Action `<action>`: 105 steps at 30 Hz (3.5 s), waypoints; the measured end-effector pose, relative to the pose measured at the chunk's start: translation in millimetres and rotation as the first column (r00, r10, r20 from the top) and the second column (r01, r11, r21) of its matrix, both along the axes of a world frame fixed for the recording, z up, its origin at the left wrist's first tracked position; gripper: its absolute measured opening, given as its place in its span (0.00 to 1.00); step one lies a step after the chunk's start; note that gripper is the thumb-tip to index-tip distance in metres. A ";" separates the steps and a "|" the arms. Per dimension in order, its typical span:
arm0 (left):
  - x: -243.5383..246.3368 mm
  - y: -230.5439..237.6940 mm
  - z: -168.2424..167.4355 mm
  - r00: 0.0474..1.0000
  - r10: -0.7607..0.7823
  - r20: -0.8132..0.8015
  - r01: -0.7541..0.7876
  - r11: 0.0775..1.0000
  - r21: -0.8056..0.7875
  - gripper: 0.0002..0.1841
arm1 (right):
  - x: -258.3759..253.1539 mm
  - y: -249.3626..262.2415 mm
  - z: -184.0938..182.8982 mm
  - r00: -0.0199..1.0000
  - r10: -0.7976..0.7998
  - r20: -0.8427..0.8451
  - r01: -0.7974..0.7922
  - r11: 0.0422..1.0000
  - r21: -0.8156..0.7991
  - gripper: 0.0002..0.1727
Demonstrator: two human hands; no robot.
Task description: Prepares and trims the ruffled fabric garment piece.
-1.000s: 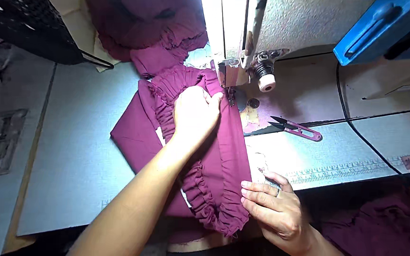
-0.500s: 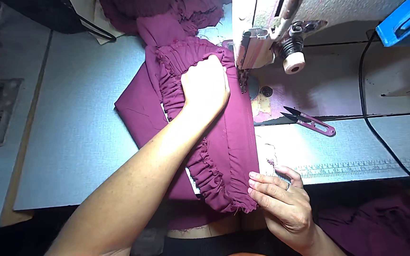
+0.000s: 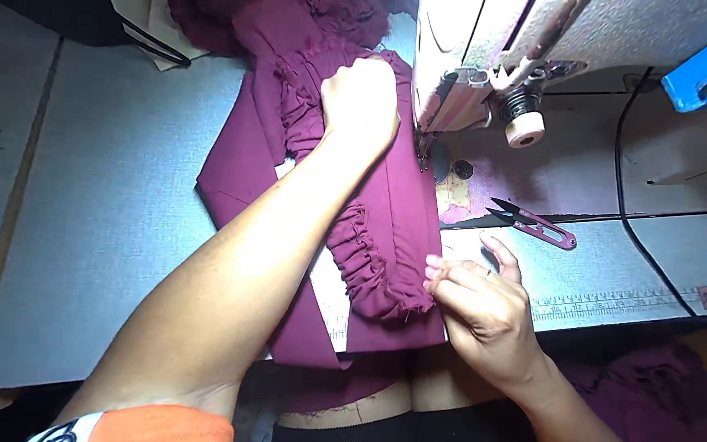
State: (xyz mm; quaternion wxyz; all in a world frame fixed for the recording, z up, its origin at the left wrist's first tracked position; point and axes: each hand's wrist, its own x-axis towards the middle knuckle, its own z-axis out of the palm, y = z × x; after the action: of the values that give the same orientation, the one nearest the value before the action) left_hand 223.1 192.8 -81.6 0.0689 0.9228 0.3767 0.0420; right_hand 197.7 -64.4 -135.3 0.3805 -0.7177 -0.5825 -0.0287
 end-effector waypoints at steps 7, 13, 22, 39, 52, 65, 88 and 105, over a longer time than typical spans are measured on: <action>14.3 22.5 3.9 0.999 0.010 0.034 -0.007 0.997 -0.077 0.18 | 18.1 29.6 0.9 0.999 -0.001 0.040 0.000 0.999 0.033 0.12; 23.8 31.0 4.5 0.999 0.026 0.030 -0.023 0.994 -0.105 0.16 | 30.1 44.7 3.0 0.999 -0.001 0.045 -0.001 0.999 0.054 0.12; 0.9 26.5 10.7 0.991 -0.128 0.040 0.131 0.988 -0.087 0.19 | 33.0 49.2 0.0 1.000 -0.015 -0.012 0.016 0.998 0.055 0.12; -185.2 -134.8 -7.9 0.842 -0.493 0.218 0.344 0.802 0.488 0.13 | -73.8 -66.2 -29.8 0.989 0.125 -0.080 -0.110 0.980 0.165 0.12; -218.2 -225.7 -31.0 0.839 -0.487 0.241 0.336 0.813 0.475 0.13 | -106.3 -97.9 -53.7 0.944 0.225 -0.241 -0.191 0.969 0.157 0.12; -205.9 -233.7 -42.5 0.854 -0.473 0.216 0.345 0.826 0.446 0.09 | -112.3 -100.0 -63.8 0.953 0.244 -0.181 -0.222 0.966 0.134 0.11; -215.6 -205.3 7.4 0.760 -0.427 0.490 0.344 0.904 0.255 0.10 | 74.9 62.9 18.0 0.983 0.116 0.143 -0.091 0.981 -0.170 0.13; -208.8 -202.5 -4.7 0.709 -0.485 0.512 0.446 0.871 0.208 0.11 | 23.7 -15.2 0.5 0.917 0.398 0.002 -0.397 0.917 0.044 0.12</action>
State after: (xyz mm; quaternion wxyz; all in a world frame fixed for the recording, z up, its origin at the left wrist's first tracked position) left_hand 14.3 -9.6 -86.3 0.1506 0.9376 0.0943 0.2989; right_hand 221.4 -79.6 -134.9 0.3959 -0.5761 -0.7140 0.0391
